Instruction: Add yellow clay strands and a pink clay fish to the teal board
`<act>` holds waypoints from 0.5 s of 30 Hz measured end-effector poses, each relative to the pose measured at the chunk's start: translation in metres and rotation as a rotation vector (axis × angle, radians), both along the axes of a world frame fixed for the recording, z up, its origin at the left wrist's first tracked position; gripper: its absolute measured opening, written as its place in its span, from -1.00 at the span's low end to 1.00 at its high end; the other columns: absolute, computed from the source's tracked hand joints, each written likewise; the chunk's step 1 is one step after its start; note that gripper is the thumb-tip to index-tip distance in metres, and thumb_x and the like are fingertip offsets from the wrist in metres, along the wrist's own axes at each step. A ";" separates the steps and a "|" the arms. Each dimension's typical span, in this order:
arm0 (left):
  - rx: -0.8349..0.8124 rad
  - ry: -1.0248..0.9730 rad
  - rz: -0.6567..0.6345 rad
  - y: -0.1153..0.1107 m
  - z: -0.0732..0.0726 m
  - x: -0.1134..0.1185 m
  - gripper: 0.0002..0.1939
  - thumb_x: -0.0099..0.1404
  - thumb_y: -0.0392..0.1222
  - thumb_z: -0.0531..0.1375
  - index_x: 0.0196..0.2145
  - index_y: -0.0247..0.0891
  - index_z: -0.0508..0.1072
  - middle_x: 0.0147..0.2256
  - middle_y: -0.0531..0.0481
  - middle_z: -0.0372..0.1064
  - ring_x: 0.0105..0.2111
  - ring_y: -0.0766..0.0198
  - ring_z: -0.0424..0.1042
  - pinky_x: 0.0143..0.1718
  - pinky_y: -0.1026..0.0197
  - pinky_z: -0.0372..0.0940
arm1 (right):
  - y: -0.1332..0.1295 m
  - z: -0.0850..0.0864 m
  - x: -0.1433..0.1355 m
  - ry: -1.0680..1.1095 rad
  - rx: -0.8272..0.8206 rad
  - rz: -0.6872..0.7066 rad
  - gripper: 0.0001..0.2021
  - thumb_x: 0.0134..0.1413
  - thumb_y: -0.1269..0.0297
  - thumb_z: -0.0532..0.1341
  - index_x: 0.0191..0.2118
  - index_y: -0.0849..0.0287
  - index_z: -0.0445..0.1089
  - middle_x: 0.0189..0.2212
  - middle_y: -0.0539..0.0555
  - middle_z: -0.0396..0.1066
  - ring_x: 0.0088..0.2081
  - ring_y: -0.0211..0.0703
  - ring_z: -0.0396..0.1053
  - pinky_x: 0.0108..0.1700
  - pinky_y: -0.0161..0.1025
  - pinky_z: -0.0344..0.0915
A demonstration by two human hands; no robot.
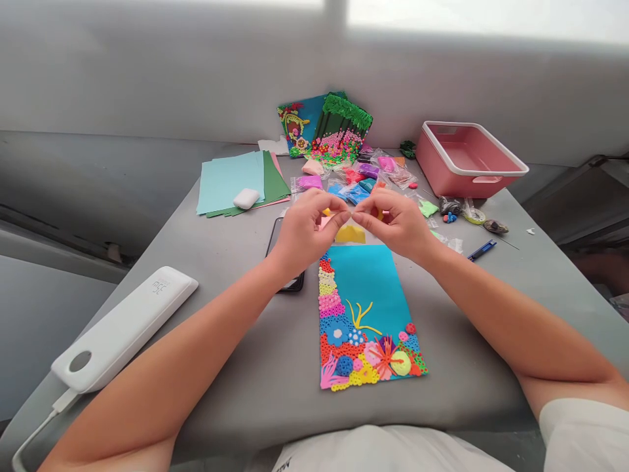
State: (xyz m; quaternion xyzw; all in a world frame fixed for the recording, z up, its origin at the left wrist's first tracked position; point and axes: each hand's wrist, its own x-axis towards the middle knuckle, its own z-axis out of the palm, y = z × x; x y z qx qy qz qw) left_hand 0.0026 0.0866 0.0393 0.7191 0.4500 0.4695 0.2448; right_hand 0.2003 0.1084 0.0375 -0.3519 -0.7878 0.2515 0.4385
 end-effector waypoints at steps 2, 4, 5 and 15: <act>-0.066 -0.097 0.083 0.003 0.004 -0.002 -0.90 0.28 -0.17 0.27 -0.39 -0.18 0.46 -0.41 0.04 0.33 -0.46 0.33 0.26 -0.43 0.26 0.23 | 0.006 0.000 0.004 0.024 -0.106 -0.029 -0.83 0.19 0.22 0.32 -0.14 0.15 0.44 -0.38 -0.02 0.35 -0.43 -0.32 0.24 -0.43 -0.29 0.19; -0.252 -0.287 0.125 0.006 0.008 -0.003 -0.88 0.29 -0.17 0.26 -0.38 -0.19 0.40 -0.41 0.06 0.30 -0.51 0.37 0.25 -0.45 0.28 0.28 | 0.015 0.000 0.009 0.105 -0.249 -0.027 -0.70 0.22 0.19 0.30 0.02 0.14 0.34 -0.31 0.00 0.38 -0.44 -0.33 0.30 -0.47 -0.31 0.24; -0.344 -0.388 0.136 0.008 0.009 -0.003 -0.88 0.30 -0.18 0.25 -0.36 -0.19 0.38 -0.38 0.06 0.30 -0.50 0.39 0.29 -0.44 0.28 0.33 | 0.018 0.001 0.012 0.158 -0.328 -0.018 -0.67 0.25 0.14 0.28 0.04 0.14 0.30 -0.30 0.01 0.40 -0.45 -0.33 0.34 -0.51 -0.31 0.25; -0.549 -0.246 0.319 0.020 -0.007 -0.007 -0.52 0.26 -0.19 0.31 0.07 -0.15 0.23 0.28 -0.24 0.08 0.12 0.04 0.34 0.16 -0.08 0.29 | 0.029 0.002 0.028 0.227 -0.497 -0.157 -0.61 -0.13 -0.07 0.50 -0.38 0.20 0.59 -0.65 -0.07 0.28 -0.61 -0.41 0.10 -0.62 -0.32 0.00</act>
